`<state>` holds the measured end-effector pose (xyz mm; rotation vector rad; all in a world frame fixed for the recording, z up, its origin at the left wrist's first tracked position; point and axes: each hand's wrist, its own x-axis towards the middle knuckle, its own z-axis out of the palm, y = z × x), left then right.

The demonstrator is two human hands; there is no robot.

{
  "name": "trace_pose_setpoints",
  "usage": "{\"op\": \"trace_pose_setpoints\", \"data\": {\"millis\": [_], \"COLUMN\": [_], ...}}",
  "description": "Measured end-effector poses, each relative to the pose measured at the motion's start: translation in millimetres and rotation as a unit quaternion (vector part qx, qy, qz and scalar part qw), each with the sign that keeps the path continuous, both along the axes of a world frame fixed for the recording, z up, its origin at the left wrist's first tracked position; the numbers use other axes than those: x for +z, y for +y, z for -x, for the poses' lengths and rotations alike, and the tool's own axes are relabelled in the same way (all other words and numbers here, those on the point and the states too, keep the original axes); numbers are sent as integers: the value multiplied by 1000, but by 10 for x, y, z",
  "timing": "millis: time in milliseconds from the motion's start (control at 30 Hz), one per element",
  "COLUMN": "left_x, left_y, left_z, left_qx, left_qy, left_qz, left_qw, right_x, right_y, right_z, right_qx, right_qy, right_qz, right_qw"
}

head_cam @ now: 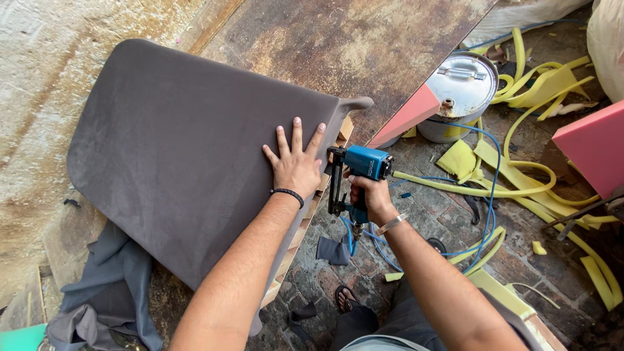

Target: The person staples gray fabric onto a foam-covered seat using a pneumatic staple gun, trims excess fabric with shears, and smooths the surface. The seat is flipped to work on different edges, and the fabric is folded and secured around the corners.

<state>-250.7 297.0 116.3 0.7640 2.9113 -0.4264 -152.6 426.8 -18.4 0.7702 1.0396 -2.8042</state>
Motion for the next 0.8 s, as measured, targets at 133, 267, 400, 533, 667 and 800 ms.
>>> {"op": "trace_pose_setpoints", "data": {"millis": [133, 267, 400, 533, 667, 800], "left_x": [83, 105, 76, 78, 80, 58], "left_y": [-283, -638, -703, -746, -956, -1145], "left_z": [-216, -591, -685, -688, -888, -1101], "left_qx": [-44, -8, -2, -4, -25, -8], "left_qy": [-6, -7, 0, -20, -13, 8], "left_qz": [-91, -50, -49, -33, -61, -42], "left_qw": [995, 999, 999, 999, 998, 999], "right_x": [-23, -1, 38, 31, 33, 39], "right_y": [-9, -149, -455, -578, -581, -731], "right_z": [-101, -302, -529, -587, -648, -819], "right_qx": [6, 42, 48, 25, 35, 30], "right_qy": [-6, -11, 7, 3, -34, -12], "right_qz": [-32, -17, -46, -32, -60, -34], "right_qw": [999, 999, 998, 999, 997, 999]}}
